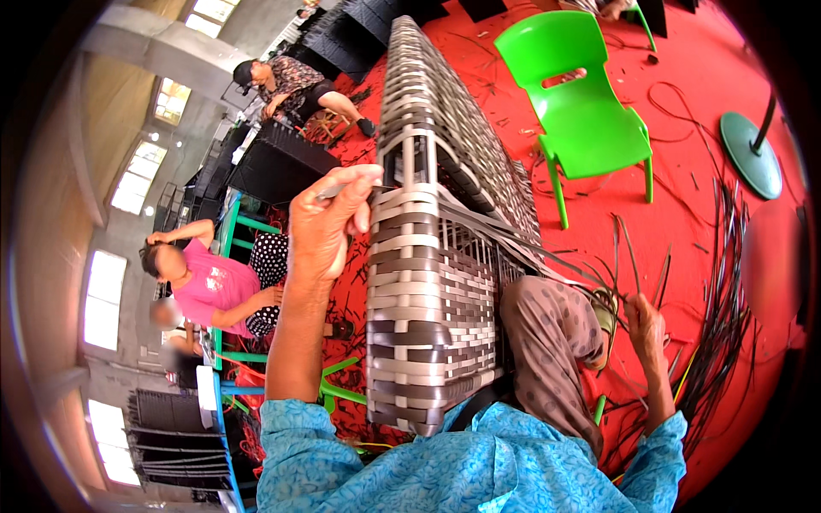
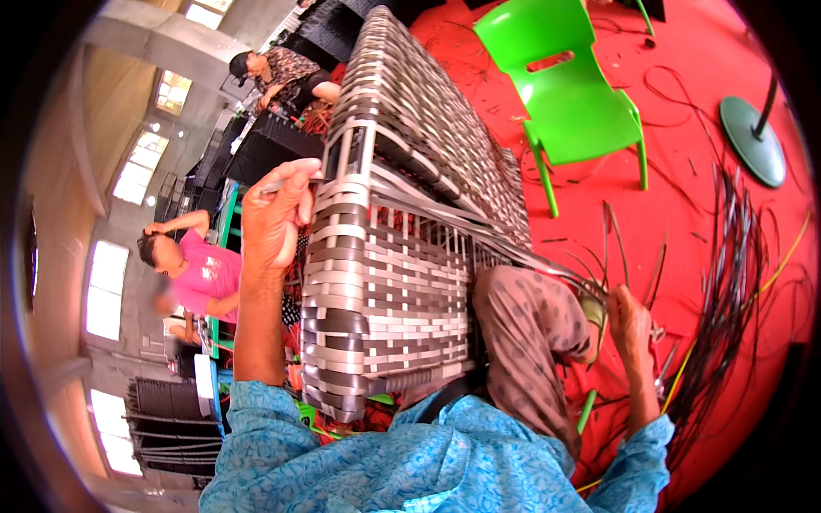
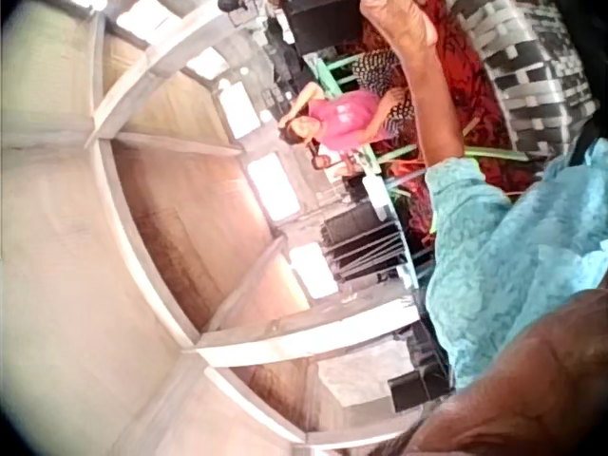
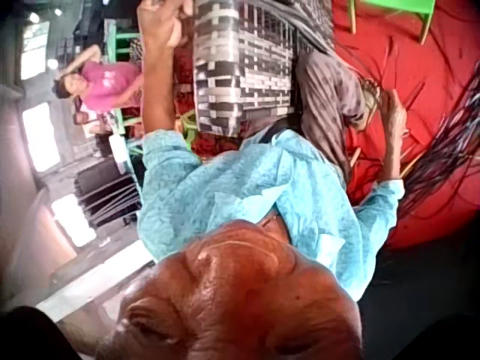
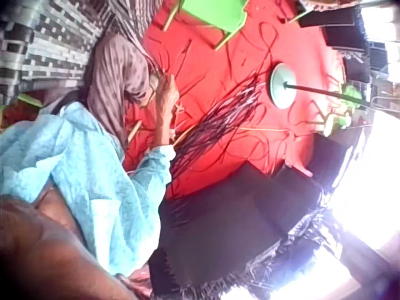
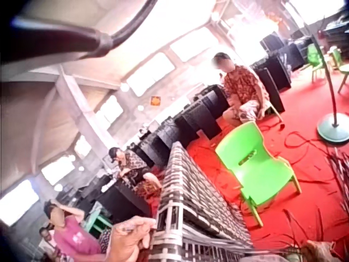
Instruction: The person weaves plastic strips into a furniture frame by hand, threading and pulling the strips across the woven structure.
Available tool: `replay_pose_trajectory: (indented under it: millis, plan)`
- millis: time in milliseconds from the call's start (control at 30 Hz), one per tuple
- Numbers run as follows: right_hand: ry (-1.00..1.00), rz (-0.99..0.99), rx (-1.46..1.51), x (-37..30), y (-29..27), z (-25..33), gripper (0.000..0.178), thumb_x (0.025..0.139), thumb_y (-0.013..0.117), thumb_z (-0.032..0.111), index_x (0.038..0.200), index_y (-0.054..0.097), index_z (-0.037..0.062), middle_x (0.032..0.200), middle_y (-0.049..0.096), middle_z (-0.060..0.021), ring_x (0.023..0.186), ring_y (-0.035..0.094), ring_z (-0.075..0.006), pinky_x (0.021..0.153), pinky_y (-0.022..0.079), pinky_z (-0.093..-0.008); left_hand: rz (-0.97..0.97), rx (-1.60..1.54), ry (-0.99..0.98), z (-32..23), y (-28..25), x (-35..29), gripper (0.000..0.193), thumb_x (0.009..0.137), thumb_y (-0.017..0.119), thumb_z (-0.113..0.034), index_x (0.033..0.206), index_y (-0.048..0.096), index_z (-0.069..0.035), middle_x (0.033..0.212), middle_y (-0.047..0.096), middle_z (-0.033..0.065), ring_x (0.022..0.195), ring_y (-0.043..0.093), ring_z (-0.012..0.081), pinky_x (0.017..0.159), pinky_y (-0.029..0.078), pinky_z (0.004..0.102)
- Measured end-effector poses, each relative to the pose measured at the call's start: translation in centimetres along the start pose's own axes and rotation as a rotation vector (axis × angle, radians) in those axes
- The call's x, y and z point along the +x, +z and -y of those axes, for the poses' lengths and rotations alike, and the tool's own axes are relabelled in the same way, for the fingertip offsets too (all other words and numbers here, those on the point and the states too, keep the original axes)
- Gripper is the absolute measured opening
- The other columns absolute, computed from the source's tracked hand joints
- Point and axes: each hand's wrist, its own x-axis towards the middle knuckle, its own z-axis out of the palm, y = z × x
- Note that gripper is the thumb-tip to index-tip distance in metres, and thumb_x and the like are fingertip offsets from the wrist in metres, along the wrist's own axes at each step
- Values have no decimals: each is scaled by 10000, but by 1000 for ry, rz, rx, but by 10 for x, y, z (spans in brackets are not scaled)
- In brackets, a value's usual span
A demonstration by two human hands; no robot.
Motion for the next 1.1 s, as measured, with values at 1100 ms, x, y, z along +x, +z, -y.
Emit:
replay_pose_trajectory:
  millis: [1100]
  plan:
    - [382, 8, -533, -163, -88, -199, 209, 796, 539, 139, 973, 548, 28, 962, 564, -178, 902, 556, -361, 734, 458, -397, 224, 479, 117, -1, -25, -18, 501, 794, 636, -381, 1104, 588, 10, 1201, 448, 82, 890, 478, 109, 752, 396, 220]
